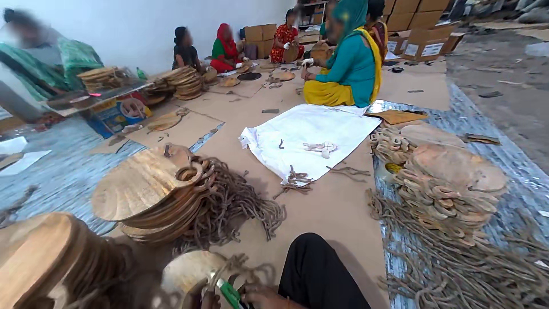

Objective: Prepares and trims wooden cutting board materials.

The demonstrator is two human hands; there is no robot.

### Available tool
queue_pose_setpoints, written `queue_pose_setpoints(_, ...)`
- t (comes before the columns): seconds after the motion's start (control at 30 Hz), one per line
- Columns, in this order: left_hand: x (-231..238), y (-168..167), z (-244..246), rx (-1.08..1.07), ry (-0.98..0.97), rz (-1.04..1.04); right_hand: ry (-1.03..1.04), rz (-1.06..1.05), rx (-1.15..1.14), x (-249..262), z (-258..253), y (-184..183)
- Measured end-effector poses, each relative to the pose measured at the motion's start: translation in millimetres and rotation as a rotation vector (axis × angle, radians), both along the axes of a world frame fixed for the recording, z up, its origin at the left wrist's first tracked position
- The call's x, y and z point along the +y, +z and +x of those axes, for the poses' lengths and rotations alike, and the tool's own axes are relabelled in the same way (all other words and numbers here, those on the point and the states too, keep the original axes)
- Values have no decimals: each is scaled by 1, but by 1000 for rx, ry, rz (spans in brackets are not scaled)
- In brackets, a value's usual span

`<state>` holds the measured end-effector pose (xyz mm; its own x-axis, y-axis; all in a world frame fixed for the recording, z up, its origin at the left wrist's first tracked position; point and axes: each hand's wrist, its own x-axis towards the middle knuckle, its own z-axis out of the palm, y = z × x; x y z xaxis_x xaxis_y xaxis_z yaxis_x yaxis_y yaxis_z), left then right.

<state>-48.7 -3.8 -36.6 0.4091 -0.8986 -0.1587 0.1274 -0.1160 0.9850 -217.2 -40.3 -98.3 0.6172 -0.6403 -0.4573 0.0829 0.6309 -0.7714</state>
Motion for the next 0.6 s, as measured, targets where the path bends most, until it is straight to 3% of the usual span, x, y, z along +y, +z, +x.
queue_pose_setpoints(0.17, 3, 2, -6, -54, 99, 43, 3, 7, 83, 4, -3, 2)
queue_pose_setpoints(0.6, 4, -18, -14, -150, -119, 102, 52, -106, 123, 3, -1, 4)
